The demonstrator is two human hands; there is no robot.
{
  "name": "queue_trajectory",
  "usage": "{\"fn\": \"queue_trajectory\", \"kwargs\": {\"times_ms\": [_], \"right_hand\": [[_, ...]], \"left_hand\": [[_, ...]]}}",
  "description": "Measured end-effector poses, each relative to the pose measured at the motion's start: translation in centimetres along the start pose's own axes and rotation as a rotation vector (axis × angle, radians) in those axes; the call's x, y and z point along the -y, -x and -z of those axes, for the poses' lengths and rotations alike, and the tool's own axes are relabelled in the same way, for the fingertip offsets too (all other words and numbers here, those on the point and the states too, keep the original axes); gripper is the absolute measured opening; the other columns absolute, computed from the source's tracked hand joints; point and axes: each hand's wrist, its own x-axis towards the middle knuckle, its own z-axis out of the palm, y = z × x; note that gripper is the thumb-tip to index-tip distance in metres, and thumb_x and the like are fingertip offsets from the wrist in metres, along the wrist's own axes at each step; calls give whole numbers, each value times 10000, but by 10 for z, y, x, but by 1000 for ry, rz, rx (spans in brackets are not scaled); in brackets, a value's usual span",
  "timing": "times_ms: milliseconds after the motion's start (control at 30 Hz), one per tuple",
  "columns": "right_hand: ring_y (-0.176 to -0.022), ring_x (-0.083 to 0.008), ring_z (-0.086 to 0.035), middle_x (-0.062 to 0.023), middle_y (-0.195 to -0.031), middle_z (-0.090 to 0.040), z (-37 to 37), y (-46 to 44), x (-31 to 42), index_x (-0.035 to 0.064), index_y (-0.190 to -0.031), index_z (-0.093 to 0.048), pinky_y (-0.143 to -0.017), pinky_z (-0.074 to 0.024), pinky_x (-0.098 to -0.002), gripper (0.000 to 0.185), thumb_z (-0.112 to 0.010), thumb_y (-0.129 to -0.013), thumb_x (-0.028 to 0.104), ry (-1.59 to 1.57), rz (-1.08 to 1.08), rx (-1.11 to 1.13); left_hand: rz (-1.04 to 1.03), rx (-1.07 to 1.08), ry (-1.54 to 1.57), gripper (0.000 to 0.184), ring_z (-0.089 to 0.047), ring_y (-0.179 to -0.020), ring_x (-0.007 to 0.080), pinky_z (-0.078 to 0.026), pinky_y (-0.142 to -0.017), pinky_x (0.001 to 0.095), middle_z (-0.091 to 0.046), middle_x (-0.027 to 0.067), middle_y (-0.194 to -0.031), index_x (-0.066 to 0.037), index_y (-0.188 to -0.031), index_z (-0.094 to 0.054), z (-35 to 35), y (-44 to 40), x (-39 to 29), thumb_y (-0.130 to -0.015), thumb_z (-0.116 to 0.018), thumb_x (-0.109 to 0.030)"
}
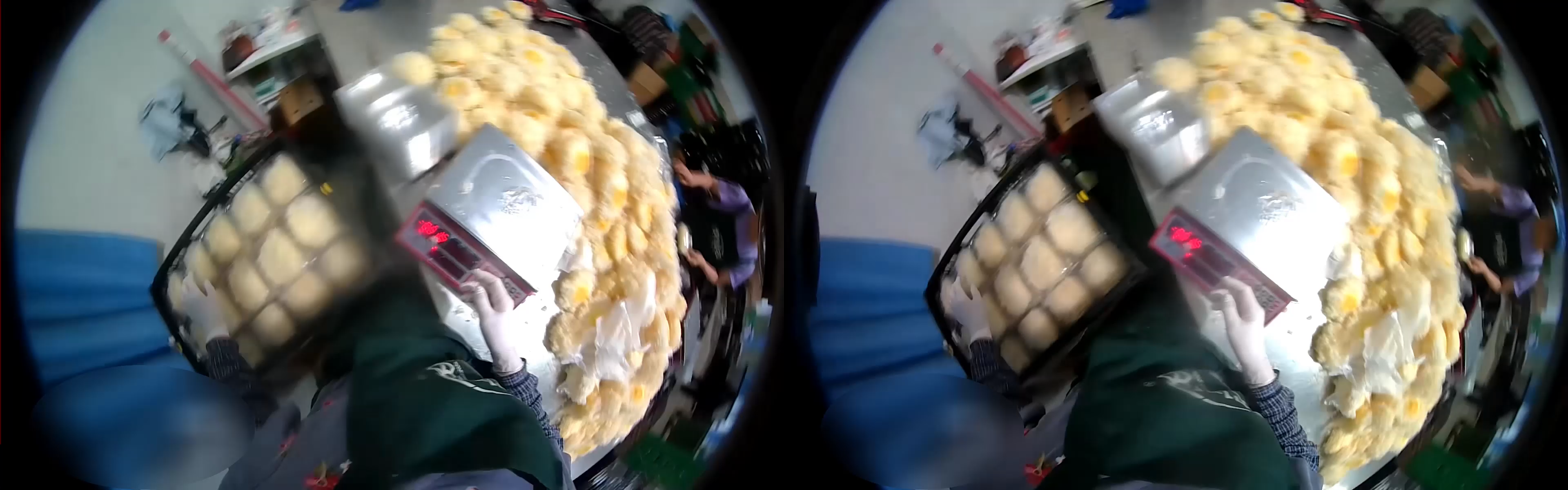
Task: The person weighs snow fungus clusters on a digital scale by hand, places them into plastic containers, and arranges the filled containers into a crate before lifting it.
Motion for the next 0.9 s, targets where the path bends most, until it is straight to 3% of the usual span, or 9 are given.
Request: {"fn": "queue_trajectory", "kwargs": {"times_ms": [167, 300, 333, 467, 567, 633, 800, 833, 900], "right_hand": [[-921, -157, -660, -120, -1013, -687, 12, 6, -6, -7, -1211, -564, -828, -523, -285, 279, -535, -942, 61, 0, 15, -103], [-974, -161, -667, -102, -1024, -695, 30, 22, 10, 23, -1232, -559, -854, -513, -282, 289, -544, -951, 84, 191, 85, -208], [-989, -176, -670, -114, -1027, -699, 38, 28, 5, 27, -1245, -559, -851, -514, -280, 305, -535, -946, 79, 190, 67, -224], [-916, -233, -678, -155, -1009, -656, 67, 64, -29, 2, -1223, -552, -792, -560, -316, 292, -527, -938, 55, -35, -35, -427], [-876, -217, -673, -140, -938, -675, 93, 99, -77, 29, -1182, -595, -790, -533, -326, 277, -533, -917, 82, 131, -87, -663], [-864, -246, -674, -133, -897, -682, 107, 126, -78, 57, -1178, -602, -792, -522, -341, 288, -557, -899, 110, -10, -169, -794], [-831, -333, -656, -146, -941, -671, 164, 163, -102, 63, -1096, -614, -727, -524, -392, 243, -601, -859, 111, 538, -162, -1319], [-917, -325, -657, -185, -1008, -657, 181, 169, -109, 38, -1113, -614, -794, -521, -371, 273, -628, -848, 105, 746, -114, -1418], [-1151, -339, -527, -156, -1271, -542, 214, 182, -129, 63, -1251, -533, -955, -449, -411, 505, -669, -772, 149, 1002, -465, -1404]], "left_hand": [[-523, 142, 773, 208, -580, -1066, 310, -423, -980, 413, -649, 153, -1095, 0, -1085, -652, 24, -80, -246, -933, -563, -111], [-889, 18, 642, 294, -577, -1069, 301, -362, -1043, 467, -638, 151, -1084, 12, -1133, -616, 31, -94, -398, -962, -506, -201], [-881, 213, 474, 257, -590, -1026, 323, -363, -1031, 473, -650, 159, -1044, 4, -1027, -648, 23, -99, -415, -939, -517, -198], [-892, 392, 702, 171, -621, -761, 361, -487, -762, 421, -656, 179, -791, -11, -810, -649, -3, -126, -430, -839, -605, -174], [-774, 625, 968, 117, -611, -689, 228, -477, -688, 336, -645, 100, -733, 3, -803, -625, -34, -149, -427, -812, -667, -106], [-730, 692, 893, 142, -546, -705, 132, -462, -705, 283, -598, 36, -727, 16, -823, -606, -8, -160, -428, -841, -690, -98], [-661, 525, 1235, 147, -500, -694, 110, -439, -672, 264, -559, 21, -768, 17, -835, -608, 92, -125, -446, -903, -651, -107], [-797, 489, 1162, 117, -531, -742, 120, -449, -710, 267, -575, 24, -816, 5, -837, -616, 99, -115, -449, -901, -649, -87], [-1041, 424, 1198, 91, -564, -813, 173, -449, -877, 331, -582, 41, -832, -15, -823, -619, 125, -66, -458, -865, -670, -78]]}}
